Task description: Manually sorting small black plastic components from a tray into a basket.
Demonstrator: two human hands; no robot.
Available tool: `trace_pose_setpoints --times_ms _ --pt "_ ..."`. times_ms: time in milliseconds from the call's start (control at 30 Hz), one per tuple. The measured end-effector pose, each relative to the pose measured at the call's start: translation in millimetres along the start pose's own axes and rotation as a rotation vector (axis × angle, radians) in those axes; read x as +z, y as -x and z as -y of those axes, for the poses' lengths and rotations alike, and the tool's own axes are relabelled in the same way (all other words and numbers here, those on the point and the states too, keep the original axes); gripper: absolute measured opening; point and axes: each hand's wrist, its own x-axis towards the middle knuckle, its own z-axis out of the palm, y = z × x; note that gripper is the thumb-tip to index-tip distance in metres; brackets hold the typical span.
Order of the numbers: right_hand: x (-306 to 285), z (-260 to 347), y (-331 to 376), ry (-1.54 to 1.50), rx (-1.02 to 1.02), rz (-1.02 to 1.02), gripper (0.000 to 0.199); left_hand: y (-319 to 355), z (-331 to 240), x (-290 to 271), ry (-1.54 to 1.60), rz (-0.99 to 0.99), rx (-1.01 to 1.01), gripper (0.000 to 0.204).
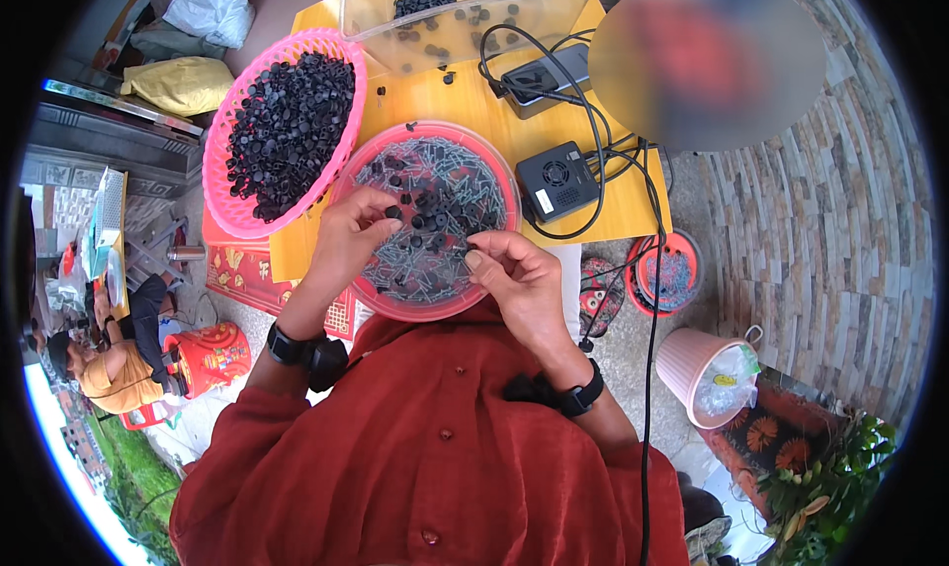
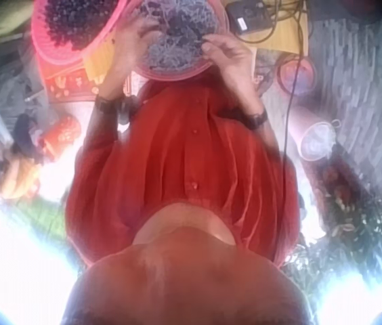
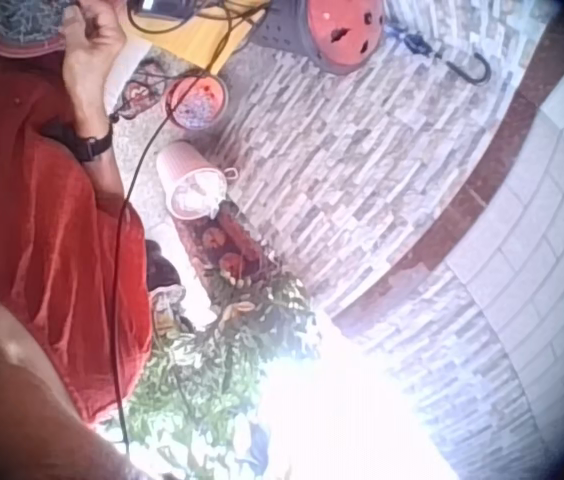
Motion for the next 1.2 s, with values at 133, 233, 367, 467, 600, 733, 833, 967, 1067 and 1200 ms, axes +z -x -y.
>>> trace_pose_setpoints --times_ms 133,233,367,467,600,733,833,967,1067,1200 --pt "10.7 1.3 -3.7 0.018 -0.084 0.034 0.019 1.4 -16.2 -0.8 1.032 0.227 -0.212 0.022" --pt "18.8 4.5 -6.4 0.025 -0.18 0.045 0.019 1.2 -18.2 -1.5 1.291 0.339 -0.238 0.024" --pt "23.0 3.7 -8.7 0.15 -0.347 0.024 0.019 2.3 -21.3 -1.4 1.402 0.43 -0.278 0.025" --pt "22.8 4.0 -8.7 0.242 -0.38 0.006 0.018 2.6 -21.2 0.3 1.422 0.466 -0.269 0.025" --pt "23.0 8.2 -8.9 0.348 -0.43 -0.014 0.018 2.4 -20.4 3.0 1.415 0.484 -0.286 0.025" --pt "23.3 10.4 -8.8 0.427 -0.467 -0.015 0.018 3.0 -20.9 5.9 1.414 0.47 -0.264 0.025" --pt "22.4 10.1 -8.6 0.48 -0.494 -0.027 0.018 3.8 -23.1 6.7 1.381 0.44 -0.254 0.025" --pt "24.9 11.8 -6.5 0.529 -0.505 -0.065 0.016 4.8 -24.2 7.8 1.352 0.418 -0.232 0.025" --pt "27.5 13.0 -5.6 0.543 -0.529 -0.074 0.016 5.5 -22.3 9.0 1.349 0.405 -0.24 0.025" --pt "29.5 14.2 -5.0 0.531 -0.516 -0.075 0.014 6.6 -22.2 9.8 1.368 0.413 -0.228 0.025"
